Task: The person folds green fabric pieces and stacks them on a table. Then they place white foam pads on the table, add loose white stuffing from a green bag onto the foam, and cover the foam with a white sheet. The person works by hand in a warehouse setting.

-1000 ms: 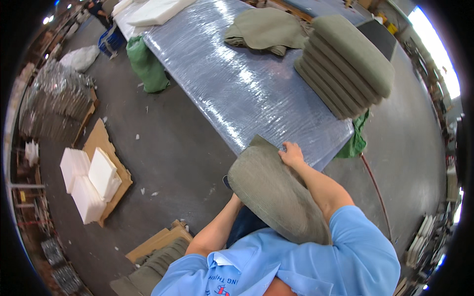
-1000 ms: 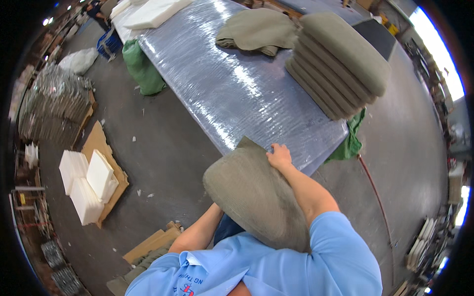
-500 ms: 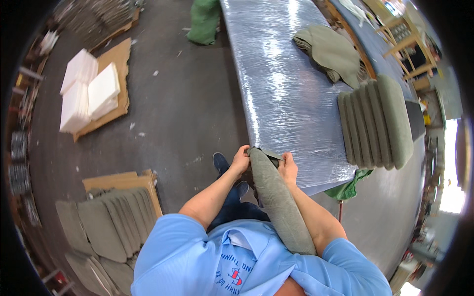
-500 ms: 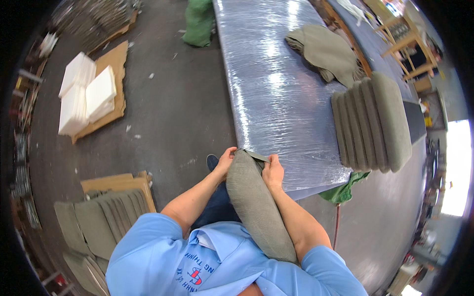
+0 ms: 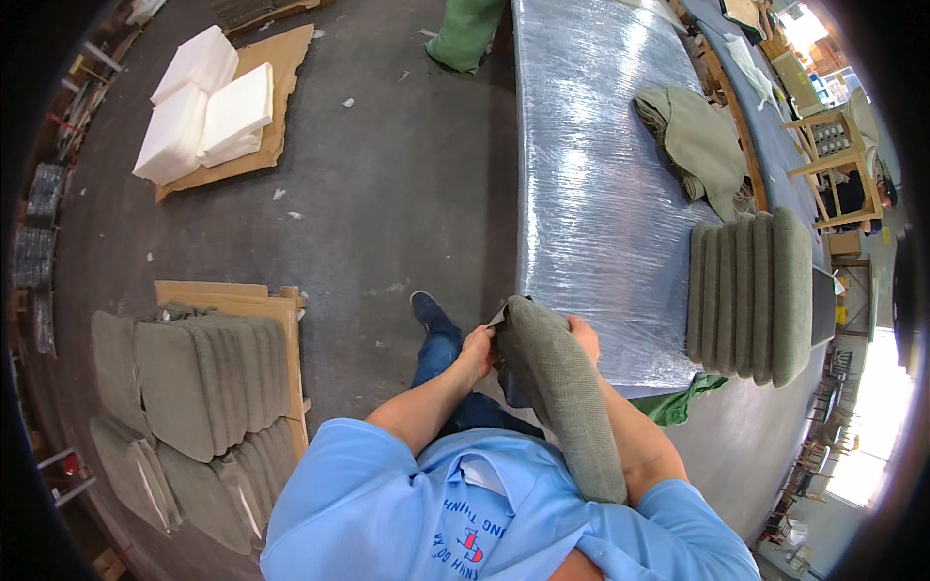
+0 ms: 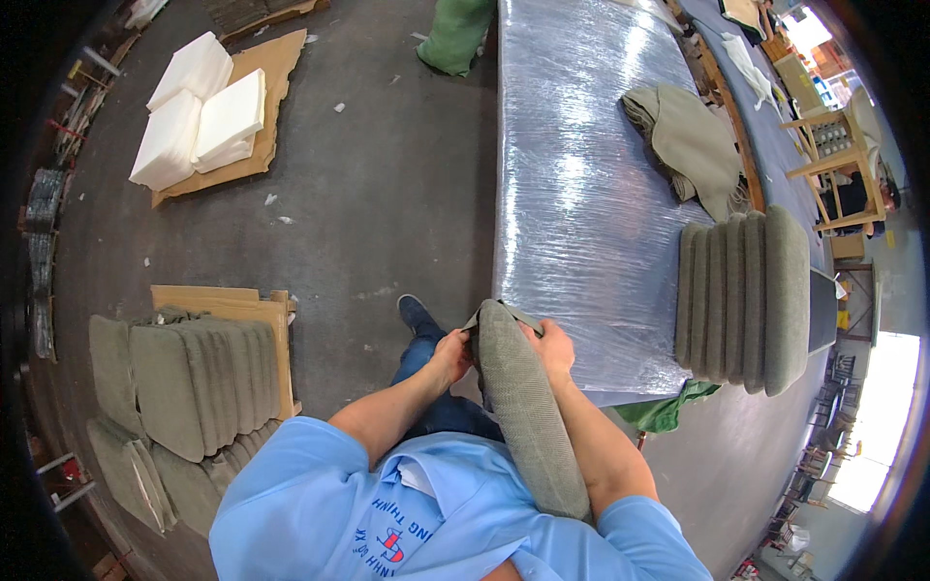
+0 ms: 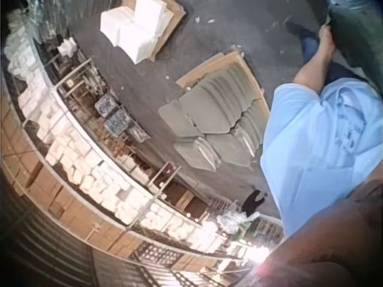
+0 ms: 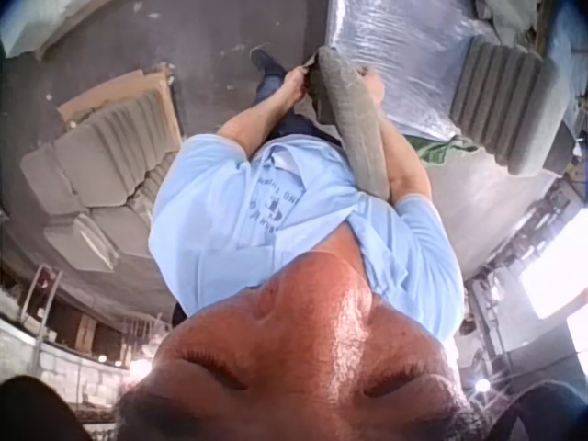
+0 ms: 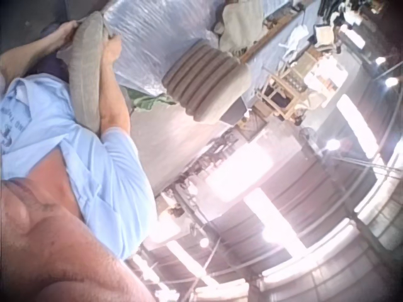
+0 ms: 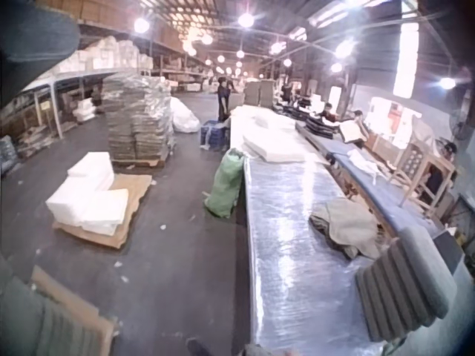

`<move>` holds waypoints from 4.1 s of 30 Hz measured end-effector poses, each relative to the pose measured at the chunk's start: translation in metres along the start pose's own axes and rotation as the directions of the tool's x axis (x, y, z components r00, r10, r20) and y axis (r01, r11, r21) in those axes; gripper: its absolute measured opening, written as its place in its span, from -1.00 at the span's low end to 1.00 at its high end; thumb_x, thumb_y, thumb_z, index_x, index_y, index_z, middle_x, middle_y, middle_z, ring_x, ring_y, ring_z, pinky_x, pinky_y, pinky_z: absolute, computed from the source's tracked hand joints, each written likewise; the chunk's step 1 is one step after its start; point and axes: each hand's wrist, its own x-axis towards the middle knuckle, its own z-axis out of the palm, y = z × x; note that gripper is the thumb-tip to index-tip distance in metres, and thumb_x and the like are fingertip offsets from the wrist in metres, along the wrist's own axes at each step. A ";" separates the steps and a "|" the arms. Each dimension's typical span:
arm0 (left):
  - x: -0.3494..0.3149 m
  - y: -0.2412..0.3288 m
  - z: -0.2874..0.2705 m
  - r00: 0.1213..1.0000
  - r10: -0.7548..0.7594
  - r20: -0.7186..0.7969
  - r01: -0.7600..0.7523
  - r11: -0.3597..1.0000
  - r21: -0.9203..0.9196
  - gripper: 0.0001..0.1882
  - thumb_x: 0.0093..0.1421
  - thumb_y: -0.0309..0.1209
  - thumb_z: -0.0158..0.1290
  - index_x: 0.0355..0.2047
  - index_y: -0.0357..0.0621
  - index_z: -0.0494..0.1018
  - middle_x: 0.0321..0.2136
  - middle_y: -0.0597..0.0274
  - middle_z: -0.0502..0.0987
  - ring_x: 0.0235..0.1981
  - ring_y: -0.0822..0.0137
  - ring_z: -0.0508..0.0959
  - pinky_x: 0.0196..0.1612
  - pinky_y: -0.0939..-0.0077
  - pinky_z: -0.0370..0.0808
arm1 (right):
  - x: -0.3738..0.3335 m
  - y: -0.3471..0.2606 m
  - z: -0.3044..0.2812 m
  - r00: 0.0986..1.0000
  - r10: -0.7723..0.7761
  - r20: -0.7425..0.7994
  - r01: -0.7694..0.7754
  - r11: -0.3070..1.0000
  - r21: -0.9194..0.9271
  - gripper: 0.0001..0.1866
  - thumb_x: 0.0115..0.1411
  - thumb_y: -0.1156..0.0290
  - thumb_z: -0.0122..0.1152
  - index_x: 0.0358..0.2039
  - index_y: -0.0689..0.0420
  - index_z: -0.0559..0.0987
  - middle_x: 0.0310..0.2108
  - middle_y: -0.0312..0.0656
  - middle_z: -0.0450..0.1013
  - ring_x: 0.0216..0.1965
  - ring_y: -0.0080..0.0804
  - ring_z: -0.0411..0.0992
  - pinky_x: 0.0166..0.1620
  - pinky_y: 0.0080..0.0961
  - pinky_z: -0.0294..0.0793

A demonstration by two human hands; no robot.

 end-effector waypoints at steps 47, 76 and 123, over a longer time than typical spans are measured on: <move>-0.140 0.104 0.041 0.819 0.300 0.489 -0.392 0.915 0.094 -0.59 0.33 0.05 -0.05 -0.18 0.03 0.58 -0.22 0.35 0.55 -0.18 0.35 0.51 -0.05 0.33 0.44 | -0.082 0.076 0.027 0.677 0.057 0.734 -0.680 0.430 0.593 -0.07 0.29 -0.40 0.00 0.35 0.17 0.35 0.25 0.03 0.40 0.18 -0.06 0.44 0.24 -0.22 0.42; -0.521 0.180 -0.243 0.221 0.686 0.693 -0.971 0.222 0.090 0.43 0.10 0.40 0.16 0.51 -0.07 -0.58 0.54 -0.01 -0.46 0.55 0.11 -0.40 0.51 0.10 -0.29 | -0.113 -0.380 0.175 0.654 -0.600 0.460 -0.425 0.212 0.880 -0.13 0.32 -0.42 -0.10 0.30 0.07 0.45 0.26 -0.08 0.42 0.24 -0.13 0.38 0.30 -0.12 0.32; -0.361 0.358 -0.423 0.391 0.781 -0.487 -0.908 0.413 -0.066 -0.50 0.35 -0.06 0.06 0.09 -0.19 0.54 -0.09 0.10 0.63 -0.09 0.16 0.61 -0.01 0.25 0.56 | -0.131 -0.817 0.035 0.218 -0.965 -0.146 -0.138 -0.179 0.974 -0.32 0.53 -0.10 -0.34 0.37 0.16 0.33 0.02 -0.05 0.56 0.00 -0.25 0.53 0.09 -0.28 0.54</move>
